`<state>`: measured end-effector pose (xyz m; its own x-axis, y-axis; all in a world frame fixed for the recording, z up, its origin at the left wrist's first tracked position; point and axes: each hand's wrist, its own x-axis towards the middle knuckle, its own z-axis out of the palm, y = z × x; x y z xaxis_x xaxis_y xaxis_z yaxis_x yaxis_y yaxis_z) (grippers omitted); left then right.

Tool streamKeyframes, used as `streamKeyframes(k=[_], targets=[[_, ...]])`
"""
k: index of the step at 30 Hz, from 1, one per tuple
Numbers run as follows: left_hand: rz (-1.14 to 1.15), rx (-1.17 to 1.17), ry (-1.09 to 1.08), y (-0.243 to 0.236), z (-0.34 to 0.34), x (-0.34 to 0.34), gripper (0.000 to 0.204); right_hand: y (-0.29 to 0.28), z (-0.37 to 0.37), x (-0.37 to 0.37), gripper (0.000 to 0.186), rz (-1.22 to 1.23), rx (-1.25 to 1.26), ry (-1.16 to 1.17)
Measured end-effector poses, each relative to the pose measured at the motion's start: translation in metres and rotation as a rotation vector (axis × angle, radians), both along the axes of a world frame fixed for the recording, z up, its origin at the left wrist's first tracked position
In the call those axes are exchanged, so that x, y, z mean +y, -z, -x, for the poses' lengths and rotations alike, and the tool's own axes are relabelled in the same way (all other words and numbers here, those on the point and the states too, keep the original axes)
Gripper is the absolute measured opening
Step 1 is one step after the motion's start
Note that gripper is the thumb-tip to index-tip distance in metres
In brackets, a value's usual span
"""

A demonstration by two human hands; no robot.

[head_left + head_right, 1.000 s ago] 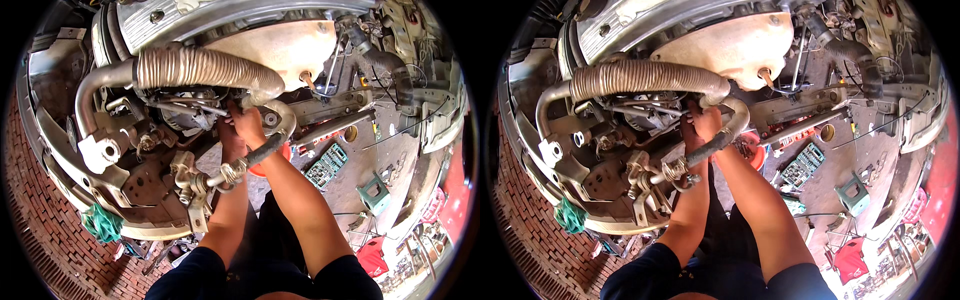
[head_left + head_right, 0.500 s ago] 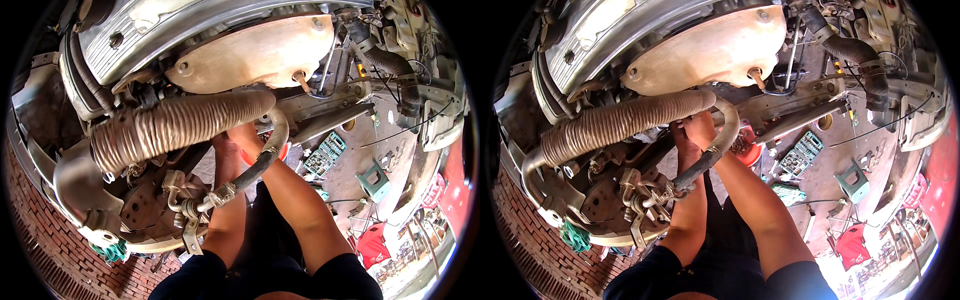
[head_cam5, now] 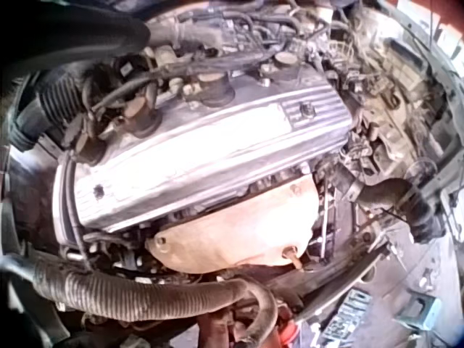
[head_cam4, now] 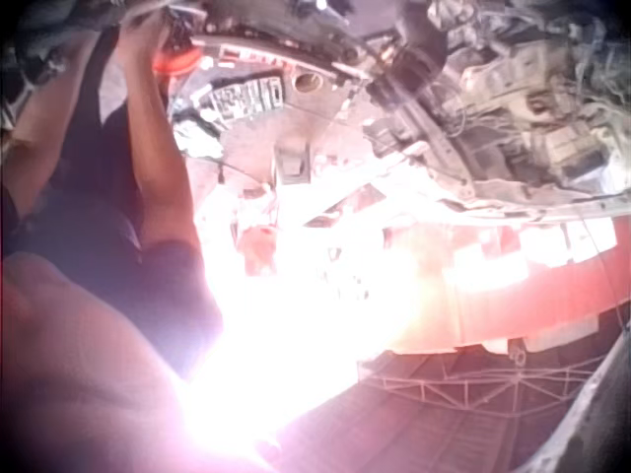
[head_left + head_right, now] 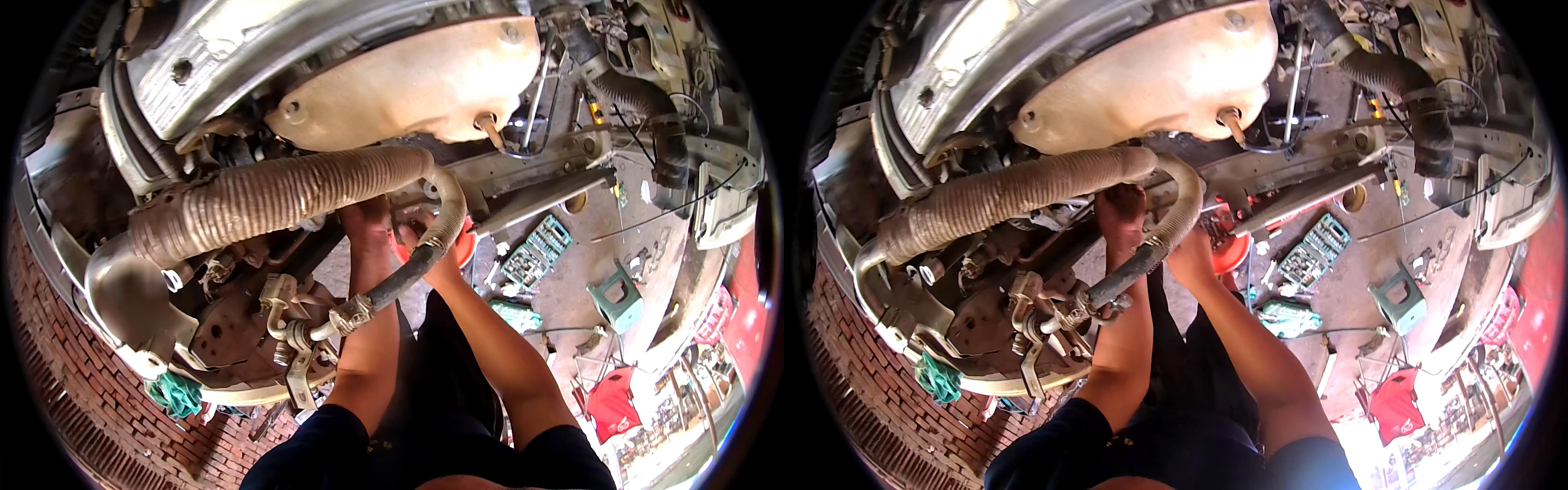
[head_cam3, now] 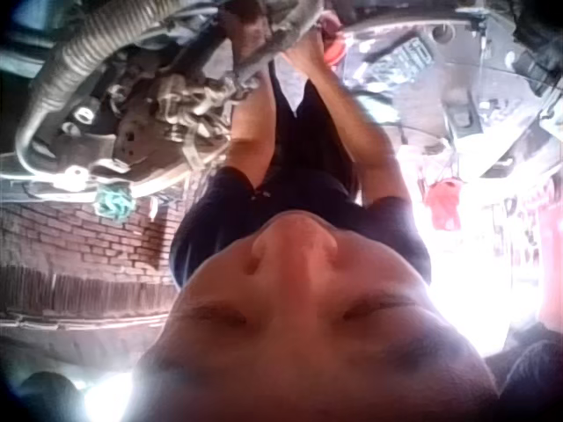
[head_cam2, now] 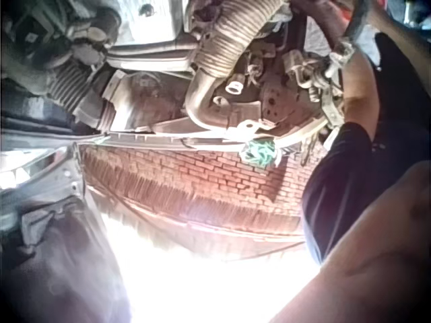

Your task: The person holds an engine hose and cleans it with a cloth before installing it into the engine bay and securing it with screws.

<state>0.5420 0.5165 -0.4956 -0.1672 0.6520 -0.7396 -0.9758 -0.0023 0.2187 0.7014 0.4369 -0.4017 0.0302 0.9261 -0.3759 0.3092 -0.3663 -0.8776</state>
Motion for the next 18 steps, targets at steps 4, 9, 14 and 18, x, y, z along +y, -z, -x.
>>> streamKeyframes(k=[4,9,14,18], targets=[[-0.154,0.001,0.028,0.028,0.009,-0.003,0.032,-0.014,-0.033,-0.04,0.03,0.106,0.15,0.105],[0.029,0.006,0.052,0.053,0.015,-0.022,0.029,-0.075,-0.075,-0.059,0.022,0.236,0.033,0.011],[-0.038,0.019,-0.011,0.072,0.005,-0.025,0.027,-0.155,-0.099,-0.022,0.01,-0.058,0.079,0.063],[-0.002,-0.064,-0.015,0.084,0.011,-0.031,0.026,-0.195,-0.11,0.017,0.011,-0.169,0.052,0.107]])
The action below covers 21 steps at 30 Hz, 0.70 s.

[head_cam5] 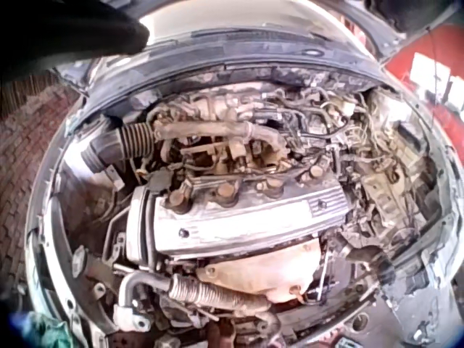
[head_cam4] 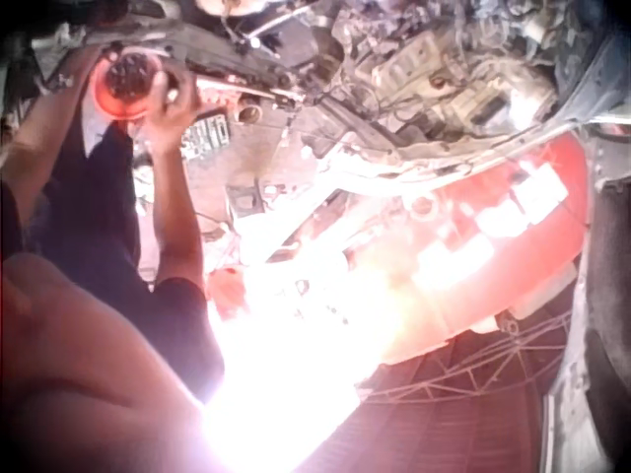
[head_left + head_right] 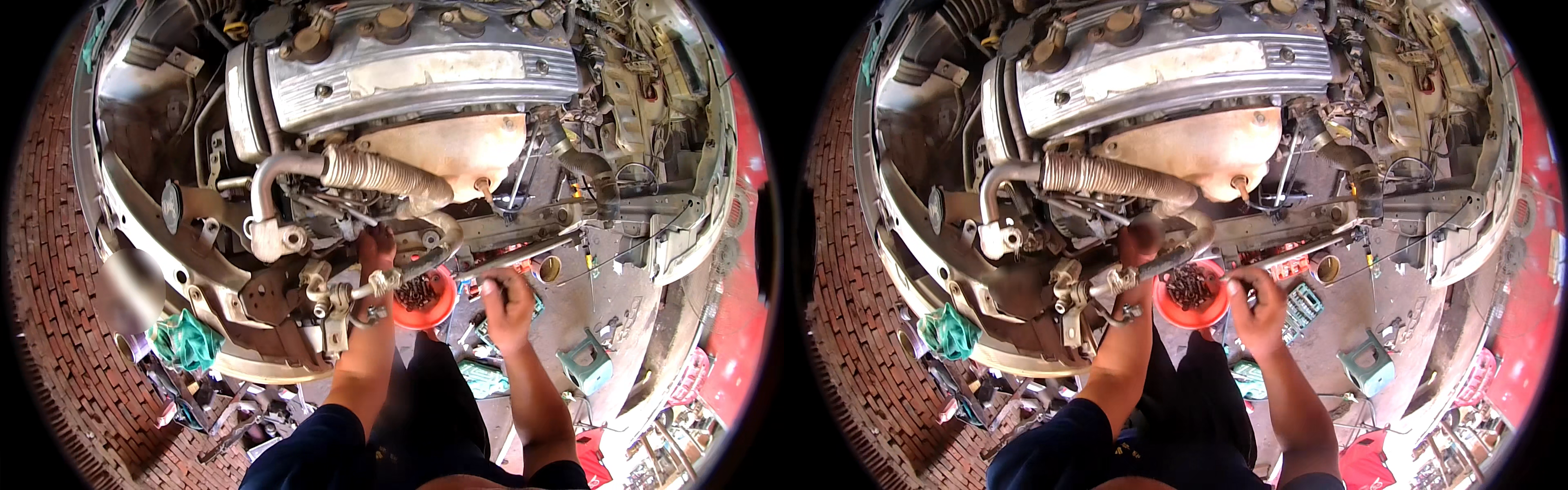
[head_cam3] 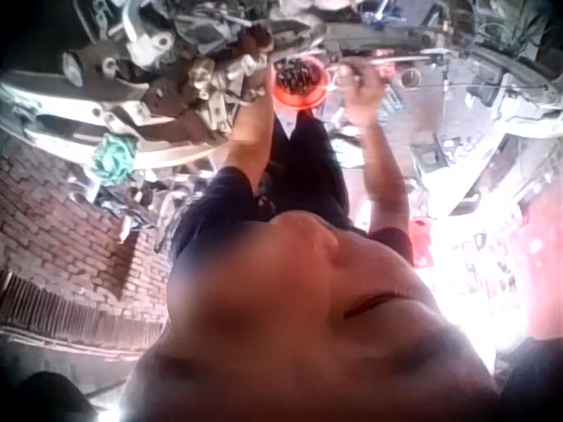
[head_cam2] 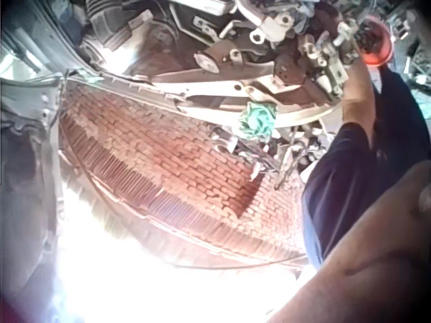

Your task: The person holds an engine hose and cleans it with a cloth before installing it into the engine bay and securing it with screws.

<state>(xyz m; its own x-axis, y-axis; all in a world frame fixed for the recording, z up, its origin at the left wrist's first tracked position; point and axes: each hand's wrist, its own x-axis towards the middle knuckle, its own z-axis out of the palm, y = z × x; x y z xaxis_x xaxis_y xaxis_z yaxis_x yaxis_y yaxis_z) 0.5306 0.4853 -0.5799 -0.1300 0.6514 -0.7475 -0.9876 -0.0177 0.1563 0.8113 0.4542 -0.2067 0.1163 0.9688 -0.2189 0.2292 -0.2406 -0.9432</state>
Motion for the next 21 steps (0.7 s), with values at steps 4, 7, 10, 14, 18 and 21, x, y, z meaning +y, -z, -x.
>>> streamKeyframes(k=[4,7,10,14,18,21], targets=[[-0.021,0.057,0.051,-0.003,-0.006,-0.003,0.028,-0.024,0.011,0.02,0.012,-0.171,0.022,0.084],[-0.011,0.031,0.026,-0.016,-0.033,-0.006,0.03,-0.035,0.028,0.021,0.014,-0.314,0.154,-0.049],[-0.024,0.027,0.058,-0.024,-0.054,-0.011,0.032,-0.037,0.037,0.005,0.014,-0.173,0.211,-0.075],[-0.156,0.144,0.216,-0.016,-0.027,0.001,0.035,-0.017,0.015,-0.026,0.013,-0.067,0.047,-0.076],[-0.114,-0.003,0.058,-0.023,0.0,0.022,0.034,0.022,-0.012,-0.073,0.012,0.051,0.09,0.042],[-0.033,0.17,0.067,-0.043,-0.003,0.034,0.03,0.052,-0.04,-0.122,0.011,0.241,0.071,0.119]])
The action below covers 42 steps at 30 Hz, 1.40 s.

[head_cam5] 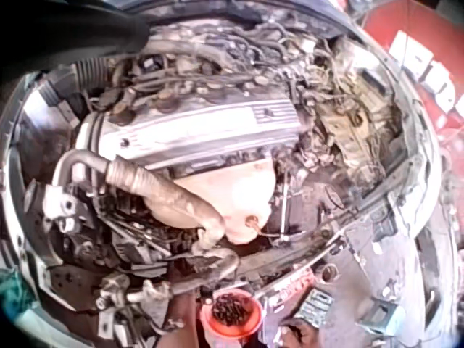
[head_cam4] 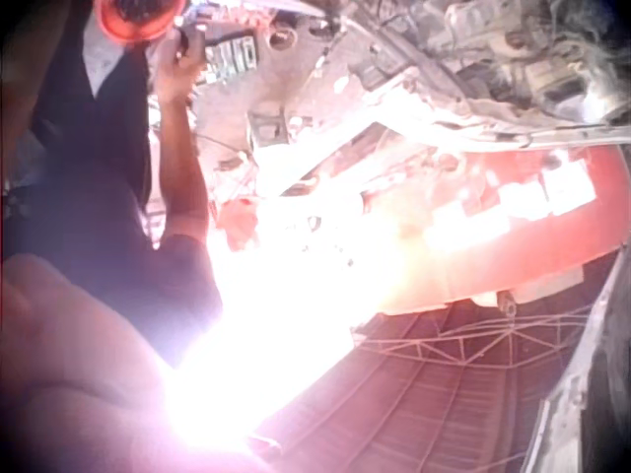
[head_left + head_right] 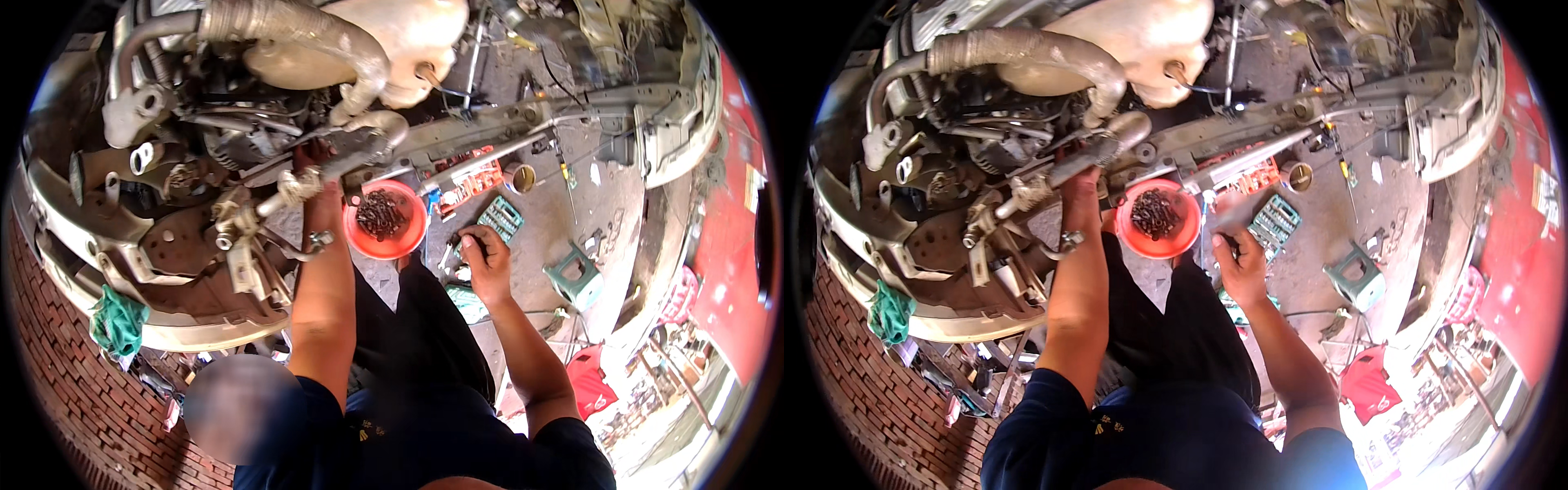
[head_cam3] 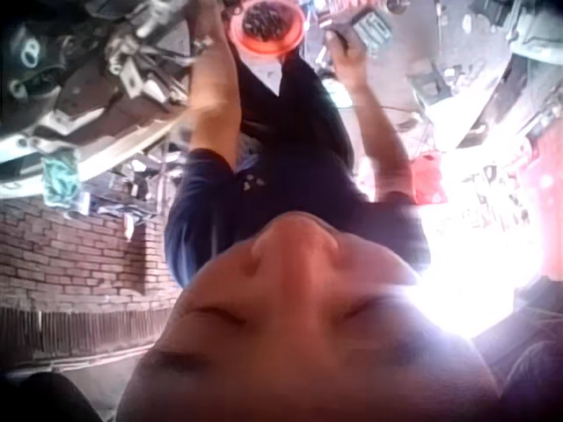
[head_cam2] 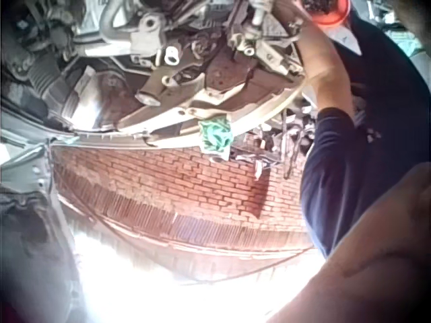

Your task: The person holds an engine hose and cleans it with a cloth before installing it into the engine bay and securing it with screws.

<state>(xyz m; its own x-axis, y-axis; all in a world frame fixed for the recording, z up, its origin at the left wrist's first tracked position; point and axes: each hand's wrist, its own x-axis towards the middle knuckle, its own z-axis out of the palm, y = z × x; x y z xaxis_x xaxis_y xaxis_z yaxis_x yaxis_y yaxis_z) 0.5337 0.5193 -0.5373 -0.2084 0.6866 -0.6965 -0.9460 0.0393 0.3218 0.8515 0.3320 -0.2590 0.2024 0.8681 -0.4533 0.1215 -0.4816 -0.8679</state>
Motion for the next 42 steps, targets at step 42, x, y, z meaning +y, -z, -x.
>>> streamKeyframes(k=[42], targets=[[0.098,0.16,0.566,-0.136,-0.058,-0.249,0.037,0.26,-0.176,-0.377,0.044,0.689,-0.397,-0.072]])
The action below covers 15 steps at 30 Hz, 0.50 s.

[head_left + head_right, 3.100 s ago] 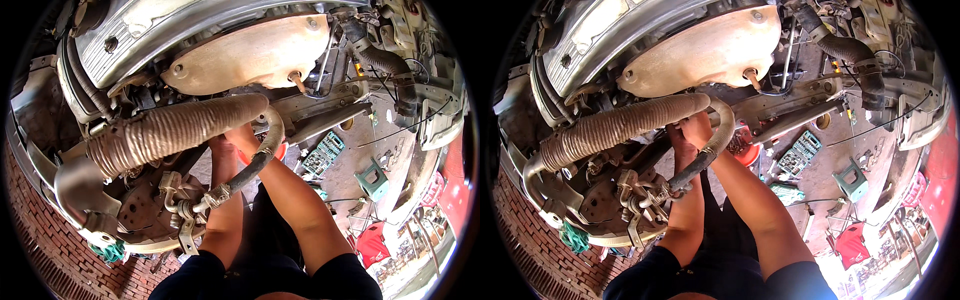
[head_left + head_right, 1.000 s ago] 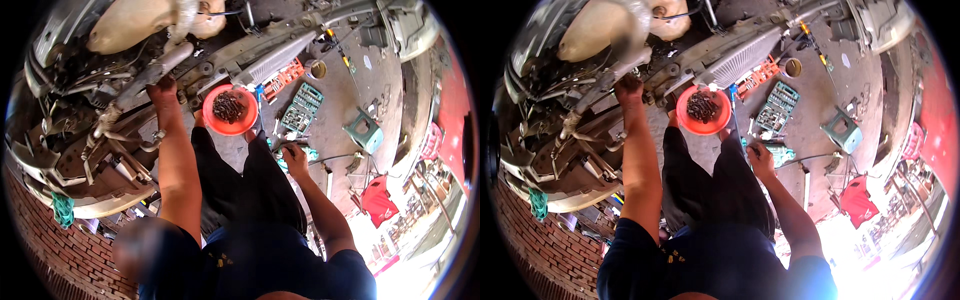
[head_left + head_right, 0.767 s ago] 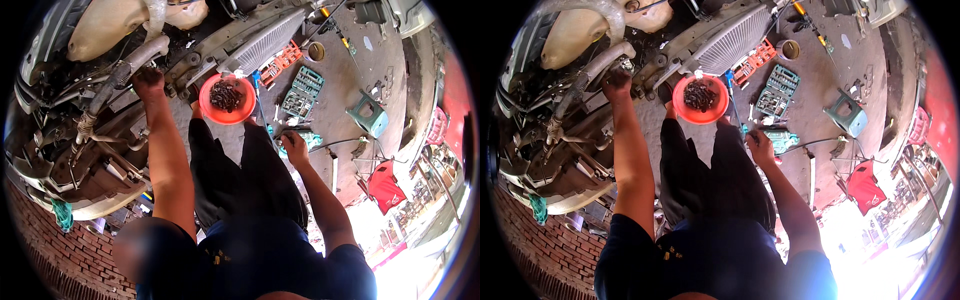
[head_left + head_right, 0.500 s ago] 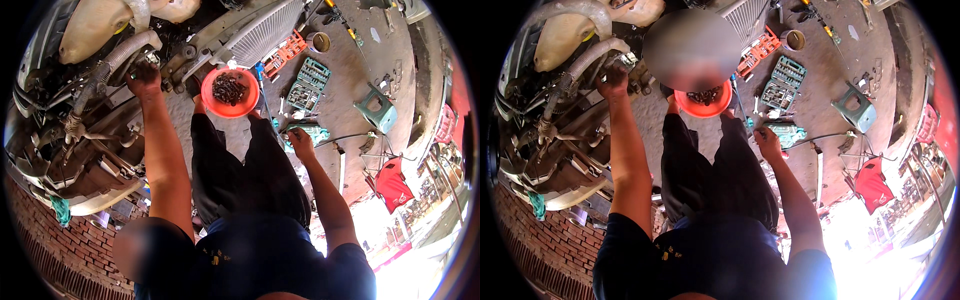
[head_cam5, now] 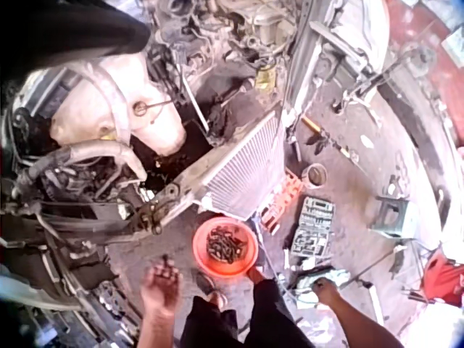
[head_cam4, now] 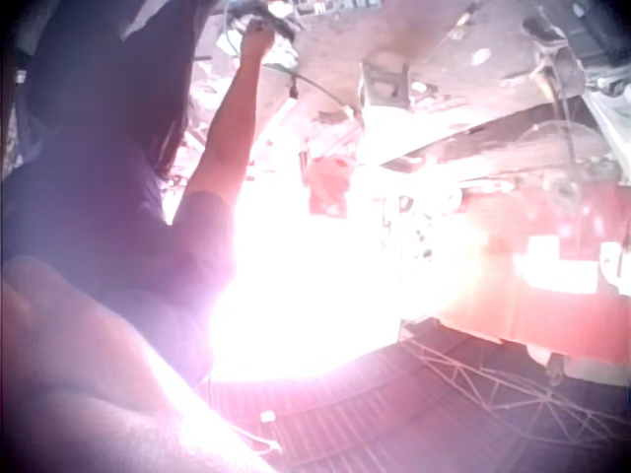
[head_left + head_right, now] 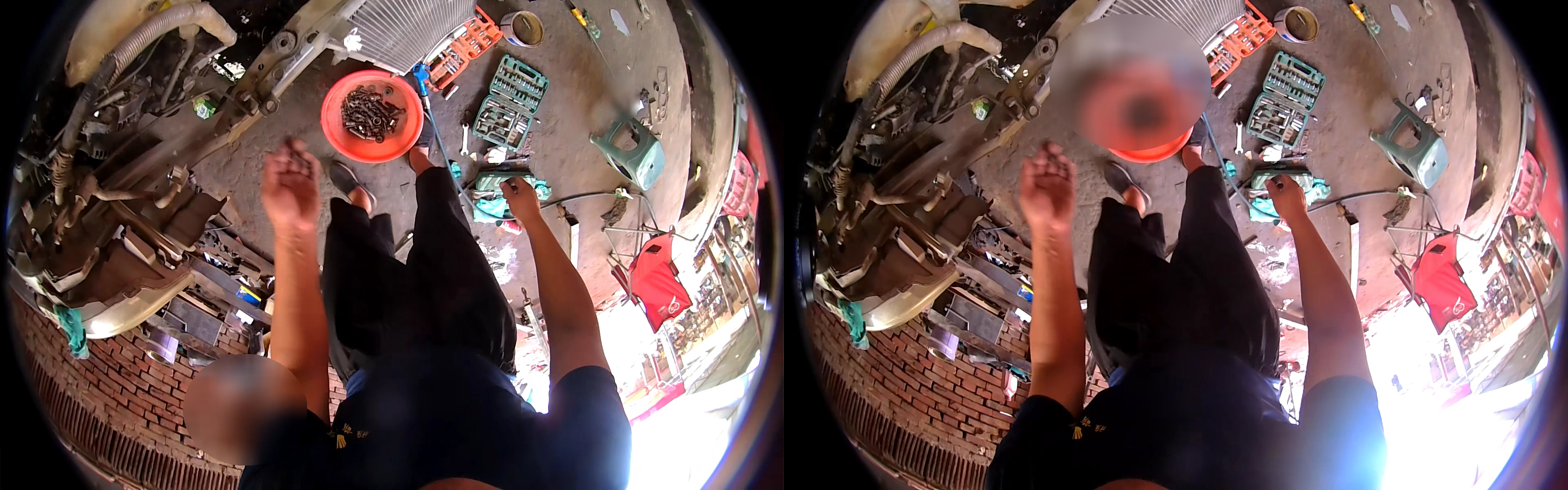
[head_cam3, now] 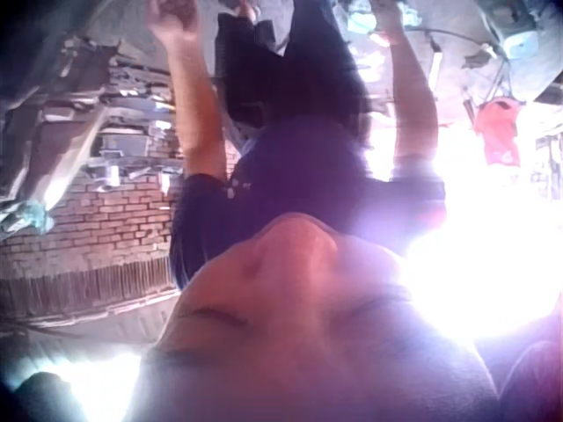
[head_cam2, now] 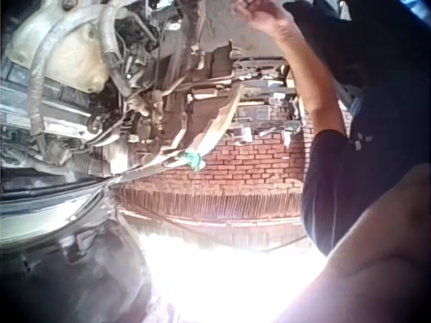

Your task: The person holds an engine hose and cleans it with a cloth before installing it into the engine bay and securing it with screws.

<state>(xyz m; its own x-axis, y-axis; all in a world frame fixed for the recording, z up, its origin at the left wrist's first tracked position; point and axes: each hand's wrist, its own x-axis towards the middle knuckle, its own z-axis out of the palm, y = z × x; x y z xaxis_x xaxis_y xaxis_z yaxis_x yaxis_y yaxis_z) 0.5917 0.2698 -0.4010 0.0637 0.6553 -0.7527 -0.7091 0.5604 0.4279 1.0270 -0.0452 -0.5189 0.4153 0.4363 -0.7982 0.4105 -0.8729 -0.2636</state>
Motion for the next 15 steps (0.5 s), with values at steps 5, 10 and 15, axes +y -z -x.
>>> streamKeyframes(k=[5,10,15], targets=[[0.33,0.09,0.35,0.034,0.014,-0.127,0.034,0.024,0.055,-0.001,0.049,-0.022,-0.034,-0.071],[0.428,0.013,0.312,0.073,0.069,-0.218,0.035,0.059,0.139,0.021,0.048,-0.134,-0.015,-0.101],[0.469,-0.006,0.243,0.079,0.136,-0.255,0.038,0.087,0.246,0.054,0.047,-0.204,0.033,-0.157]])
